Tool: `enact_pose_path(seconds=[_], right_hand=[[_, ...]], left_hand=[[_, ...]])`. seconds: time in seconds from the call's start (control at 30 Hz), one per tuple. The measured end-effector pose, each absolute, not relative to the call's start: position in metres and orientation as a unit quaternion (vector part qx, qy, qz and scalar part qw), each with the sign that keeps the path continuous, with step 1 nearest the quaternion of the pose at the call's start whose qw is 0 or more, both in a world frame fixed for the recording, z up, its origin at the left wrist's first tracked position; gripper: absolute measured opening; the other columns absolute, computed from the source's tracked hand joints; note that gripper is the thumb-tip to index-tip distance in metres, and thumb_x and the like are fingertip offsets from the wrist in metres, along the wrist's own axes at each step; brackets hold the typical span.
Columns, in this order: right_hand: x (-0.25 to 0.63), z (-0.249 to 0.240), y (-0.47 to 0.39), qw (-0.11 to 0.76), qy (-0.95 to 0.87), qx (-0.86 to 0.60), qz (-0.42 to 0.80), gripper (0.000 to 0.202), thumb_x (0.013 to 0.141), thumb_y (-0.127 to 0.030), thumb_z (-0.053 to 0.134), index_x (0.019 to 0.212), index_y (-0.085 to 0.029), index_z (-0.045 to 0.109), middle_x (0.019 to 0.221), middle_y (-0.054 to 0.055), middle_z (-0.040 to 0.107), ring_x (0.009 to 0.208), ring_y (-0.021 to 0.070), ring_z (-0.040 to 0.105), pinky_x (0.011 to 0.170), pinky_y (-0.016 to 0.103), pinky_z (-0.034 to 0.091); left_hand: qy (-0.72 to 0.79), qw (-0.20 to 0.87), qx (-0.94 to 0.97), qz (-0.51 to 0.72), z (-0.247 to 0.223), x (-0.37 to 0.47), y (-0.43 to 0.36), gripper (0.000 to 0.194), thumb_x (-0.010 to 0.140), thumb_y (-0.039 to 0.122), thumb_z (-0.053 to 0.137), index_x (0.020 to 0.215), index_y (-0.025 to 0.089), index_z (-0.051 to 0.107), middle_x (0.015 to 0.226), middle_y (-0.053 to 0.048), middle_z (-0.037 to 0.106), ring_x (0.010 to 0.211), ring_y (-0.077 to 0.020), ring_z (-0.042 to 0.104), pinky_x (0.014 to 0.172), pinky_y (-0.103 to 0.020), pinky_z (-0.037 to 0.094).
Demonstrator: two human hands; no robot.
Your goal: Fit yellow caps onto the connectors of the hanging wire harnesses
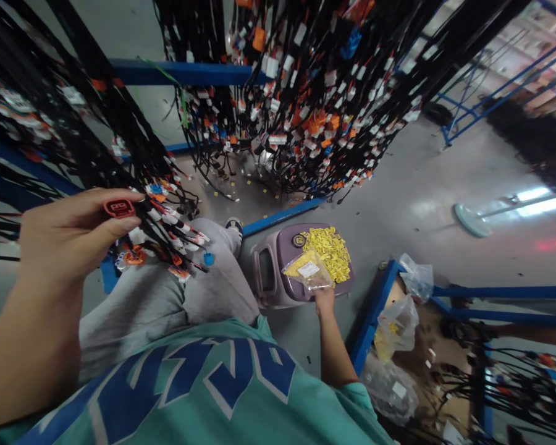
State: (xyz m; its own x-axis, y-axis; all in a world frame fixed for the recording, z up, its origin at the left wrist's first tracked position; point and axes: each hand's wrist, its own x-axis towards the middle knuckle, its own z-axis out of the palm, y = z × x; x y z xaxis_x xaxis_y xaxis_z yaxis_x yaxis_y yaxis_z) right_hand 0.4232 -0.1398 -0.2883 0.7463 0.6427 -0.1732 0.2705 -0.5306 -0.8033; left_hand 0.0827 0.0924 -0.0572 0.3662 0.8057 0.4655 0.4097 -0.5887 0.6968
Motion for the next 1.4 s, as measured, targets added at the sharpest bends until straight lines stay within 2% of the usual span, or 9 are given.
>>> enact_pose_path(seconds=[0.1,0.2,0.37,0.53,0.7,0.9,1.0,1.17,1.4], right_hand=[[0.425,-0.276,-0.151,0.457,-0.238,-0.816,0.261,0.022,0.063,-0.041,0.058,0.056,-0.021,0.052,0.045,0.002,0.052,0.050,0.0187,0.055,0.045,0.030,0.046],[0.440,-0.260,-0.168,0.491,-0.205,-0.801,0.273,0.024,0.056,-0.042,0.064,0.053,-0.023,0.050,0.043,0.001,0.051,0.038,0.0146,0.049,0.038,0.028,0.043],[0.467,-0.224,-0.169,0.580,-0.150,-0.766,0.231,0.039,0.044,-0.049,0.071,0.061,-0.019,0.052,0.050,-0.003,0.053,0.042,0.0117,0.053,0.040,0.026,0.047],[0.431,-0.169,-0.108,0.657,-0.161,-0.665,0.317,0.038,0.047,-0.033,0.079,0.075,-0.015,0.060,0.064,-0.001,0.058,0.054,0.0076,0.056,0.047,0.019,0.049],[0.353,-0.116,-0.041,0.644,-0.309,-0.555,0.427,0.028,0.054,-0.035,0.076,0.071,-0.018,0.064,0.061,-0.002,0.057,0.052,0.0063,0.053,0.048,0.019,0.046],[0.283,-0.069,-0.005,0.554,-0.537,-0.431,0.467,0.011,0.072,-0.029,0.064,0.078,-0.020,0.068,0.066,0.000,0.058,0.055,0.0089,0.054,0.053,0.026,0.046],[0.258,-0.057,0.000,0.540,-0.578,-0.415,0.449,0.009,0.074,-0.023,0.062,0.081,-0.021,0.067,0.072,0.000,0.059,0.055,0.0082,0.055,0.051,0.024,0.046],[0.232,-0.051,0.000,0.541,-0.560,-0.461,0.426,0.010,0.073,-0.022,0.061,0.083,-0.020,0.060,0.058,-0.004,0.056,0.050,0.0079,0.054,0.050,0.021,0.046],[0.221,-0.051,0.006,0.562,-0.629,-0.474,0.251,0.004,0.076,-0.023,0.058,0.074,-0.020,0.059,0.073,-0.001,0.055,0.067,0.0102,0.051,0.061,0.023,0.041]], left_hand=[[0.382,0.236,0.799,0.400,-0.055,0.083,0.090,0.022,0.070,0.031,0.063,0.091,0.026,0.067,0.079,0.001,0.065,0.067,-0.0131,0.056,0.061,-0.025,0.042],[0.361,0.235,0.815,0.386,-0.053,0.083,0.088,0.021,0.071,0.031,0.061,0.090,0.026,0.067,0.077,0.001,0.064,0.068,-0.0145,0.057,0.064,-0.027,0.043],[0.346,0.254,0.833,0.348,-0.050,0.082,0.085,0.023,0.072,0.030,0.058,0.094,0.022,0.064,0.081,0.000,0.064,0.070,-0.0139,0.057,0.066,-0.026,0.044],[0.360,0.297,0.814,0.347,-0.048,0.081,0.078,0.020,0.073,0.028,0.057,0.089,0.018,0.059,0.078,-0.001,0.062,0.064,-0.0110,0.055,0.059,-0.022,0.043],[0.330,0.270,0.834,0.352,-0.044,0.077,0.070,0.012,0.075,0.025,0.056,0.084,0.018,0.059,0.078,-0.001,0.061,0.069,-0.0114,0.055,0.062,-0.023,0.043],[0.317,0.251,0.840,0.363,-0.044,0.071,0.064,0.012,0.075,0.024,0.057,0.085,0.018,0.059,0.078,-0.001,0.062,0.072,-0.0121,0.056,0.066,-0.024,0.044],[0.310,0.245,0.840,0.371,-0.044,0.070,0.061,0.011,0.075,0.022,0.058,0.084,0.017,0.059,0.077,-0.001,0.062,0.073,-0.0127,0.056,0.066,-0.024,0.043],[0.297,0.233,0.845,0.380,-0.045,0.071,0.059,0.010,0.074,0.018,0.058,0.084,0.016,0.059,0.077,-0.002,0.063,0.074,-0.0135,0.055,0.068,-0.025,0.043],[0.298,0.225,0.842,0.389,-0.049,0.072,0.058,0.010,0.075,0.021,0.057,0.084,0.017,0.060,0.075,-0.002,0.063,0.072,-0.0139,0.055,0.065,-0.025,0.043]])
